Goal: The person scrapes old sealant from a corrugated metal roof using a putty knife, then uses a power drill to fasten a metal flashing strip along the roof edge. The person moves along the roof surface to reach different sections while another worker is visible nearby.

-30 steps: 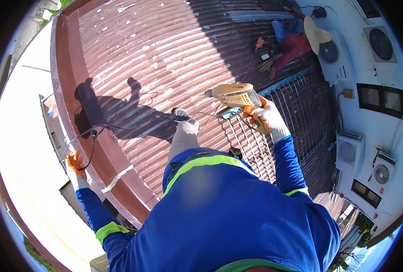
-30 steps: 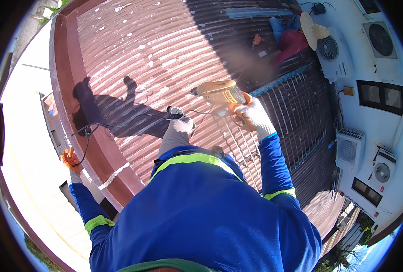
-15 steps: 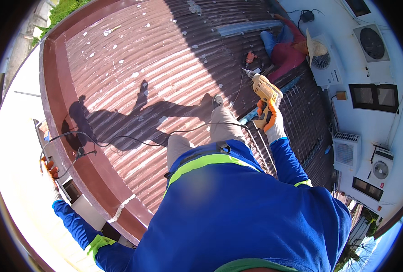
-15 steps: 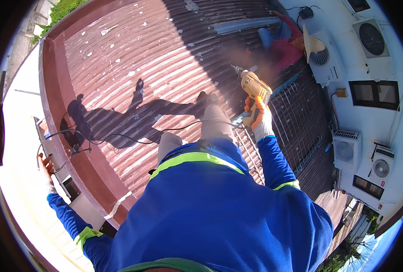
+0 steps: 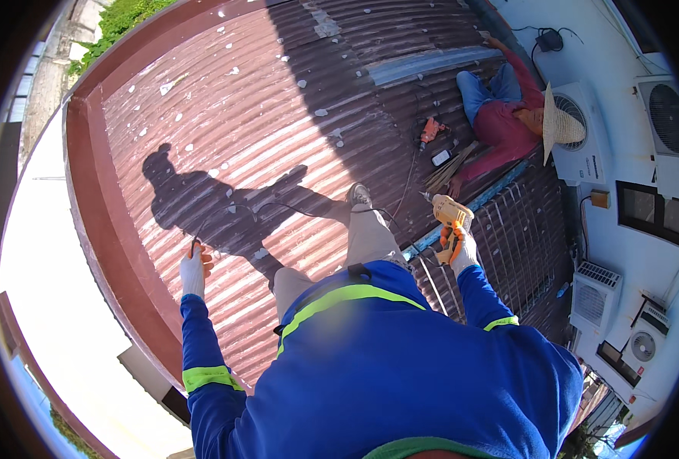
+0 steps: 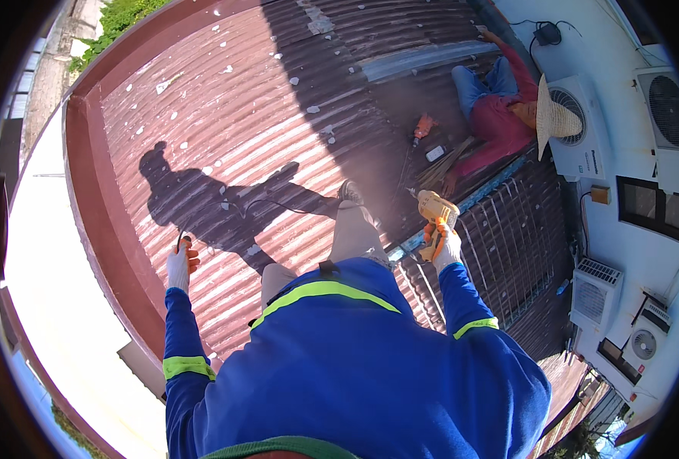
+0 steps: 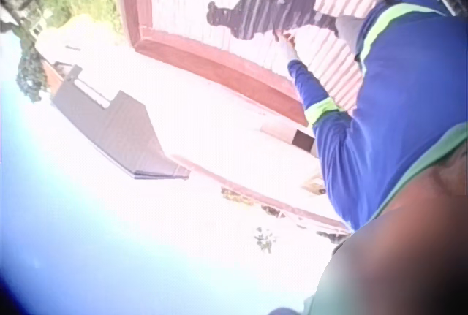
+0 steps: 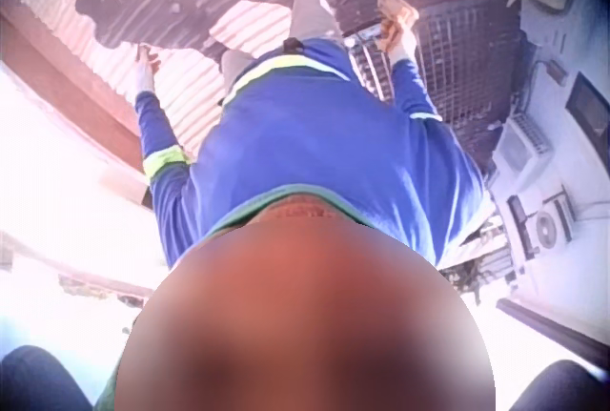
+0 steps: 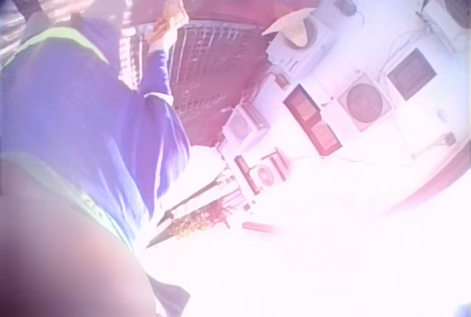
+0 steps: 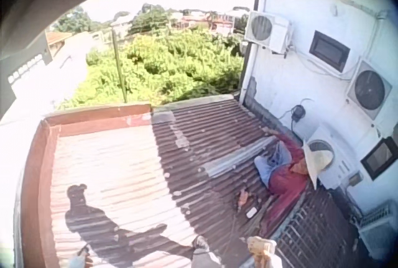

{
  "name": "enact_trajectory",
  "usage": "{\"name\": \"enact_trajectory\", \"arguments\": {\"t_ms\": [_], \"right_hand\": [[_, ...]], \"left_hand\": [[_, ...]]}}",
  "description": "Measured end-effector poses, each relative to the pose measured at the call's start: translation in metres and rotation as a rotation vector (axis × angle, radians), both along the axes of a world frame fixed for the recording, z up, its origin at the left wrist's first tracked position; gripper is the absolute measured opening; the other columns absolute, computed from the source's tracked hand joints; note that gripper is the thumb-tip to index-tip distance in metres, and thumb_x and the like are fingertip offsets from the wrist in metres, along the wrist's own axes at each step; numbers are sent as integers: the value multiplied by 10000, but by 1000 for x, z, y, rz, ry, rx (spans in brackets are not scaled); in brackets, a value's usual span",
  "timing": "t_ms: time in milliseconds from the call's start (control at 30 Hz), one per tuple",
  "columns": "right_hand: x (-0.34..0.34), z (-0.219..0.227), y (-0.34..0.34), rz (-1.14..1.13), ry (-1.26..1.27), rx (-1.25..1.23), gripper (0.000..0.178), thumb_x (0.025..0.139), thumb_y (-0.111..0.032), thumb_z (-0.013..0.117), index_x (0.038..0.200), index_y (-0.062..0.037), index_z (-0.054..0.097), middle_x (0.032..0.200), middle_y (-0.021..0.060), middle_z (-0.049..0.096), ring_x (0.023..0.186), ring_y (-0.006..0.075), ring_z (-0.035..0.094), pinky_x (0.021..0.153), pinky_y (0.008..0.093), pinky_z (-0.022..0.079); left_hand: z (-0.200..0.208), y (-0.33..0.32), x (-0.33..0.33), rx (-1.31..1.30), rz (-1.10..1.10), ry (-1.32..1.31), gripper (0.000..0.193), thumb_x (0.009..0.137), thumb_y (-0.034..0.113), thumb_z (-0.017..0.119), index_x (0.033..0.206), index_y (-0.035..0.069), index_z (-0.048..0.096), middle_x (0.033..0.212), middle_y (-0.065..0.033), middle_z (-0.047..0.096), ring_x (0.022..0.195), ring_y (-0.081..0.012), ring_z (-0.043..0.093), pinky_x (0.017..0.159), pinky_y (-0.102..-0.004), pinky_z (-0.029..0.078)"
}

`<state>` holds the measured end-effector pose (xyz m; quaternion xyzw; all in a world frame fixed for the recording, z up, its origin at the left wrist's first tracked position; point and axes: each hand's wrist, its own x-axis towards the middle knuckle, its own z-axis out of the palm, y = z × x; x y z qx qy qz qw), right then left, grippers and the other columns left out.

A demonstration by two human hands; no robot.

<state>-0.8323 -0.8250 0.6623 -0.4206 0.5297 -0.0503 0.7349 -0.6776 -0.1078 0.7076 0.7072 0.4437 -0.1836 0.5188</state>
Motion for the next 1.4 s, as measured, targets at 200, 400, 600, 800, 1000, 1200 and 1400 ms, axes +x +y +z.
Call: {"name": "enact_trajectory", "arguments": {"t_ms": [200,400,600,800,1000,1200,1400], "right_hand": [[-4,4,-35,-98,18,54,306,978,-247,724,1183,-28,666,899,97,710,685,181,655,568,314,543],[-37,9,-43,-257,98,21,338,965,-262,749,1179,-13,671,888,110,729,631,183,654,532,305,530],[-84,23,-38,-356,249,-41,347,977,-273,755,1165,2,656,865,98,714,659,175,651,552,309,548],[-103,7,-33,-253,282,18,285,947,-194,755,1170,-33,679,891,69,701,693,149,663,578,296,551],[-48,-10,-60,85,541,-35,317,855,-7,673,1170,-32,640,843,68,671,600,149,640,489,294,498],[74,-20,-83,554,471,-181,426,824,-24,732,1241,-42,649,730,33,655,534,98,576,462,262,442],[213,-9,-80,843,452,-507,662,839,-64,753,1474,-83,565,907,67,729,633,117,656,541,270,529]], "left_hand": [[-64,-208,117,-198,-426,189,290,1054,358,641,1038,72,681,752,-40,665,573,-127,605,459,-279,409],[-123,-453,236,-205,-1120,51,317,981,350,676,1054,46,726,865,-59,728,691,-187,666,611,-346,513],[-151,-582,279,164,-1883,-328,529,926,437,671,1296,60,674,1318,-200,645,1160,-384,664,985,-478,519],[-134,-536,238,-253,-1897,148,441,1002,318,660,1339,36,636,1246,-152,711,1145,-270,668,984,-382,515],[-101,-332,205,-124,-1183,55,500,1002,391,690,1349,33,650,1172,-101,738,1049,-180,662,924,-320,503],[-70,-114,136,-203,-99,140,668,1039,550,590,1549,145,442,1346,-85,581,732,-110,483,572,-301,363],[-103,-120,39,-129,246,242,584,1048,557,552,1459,143,524,1388,-137,617,888,-242,651,626,-349,488]]}}
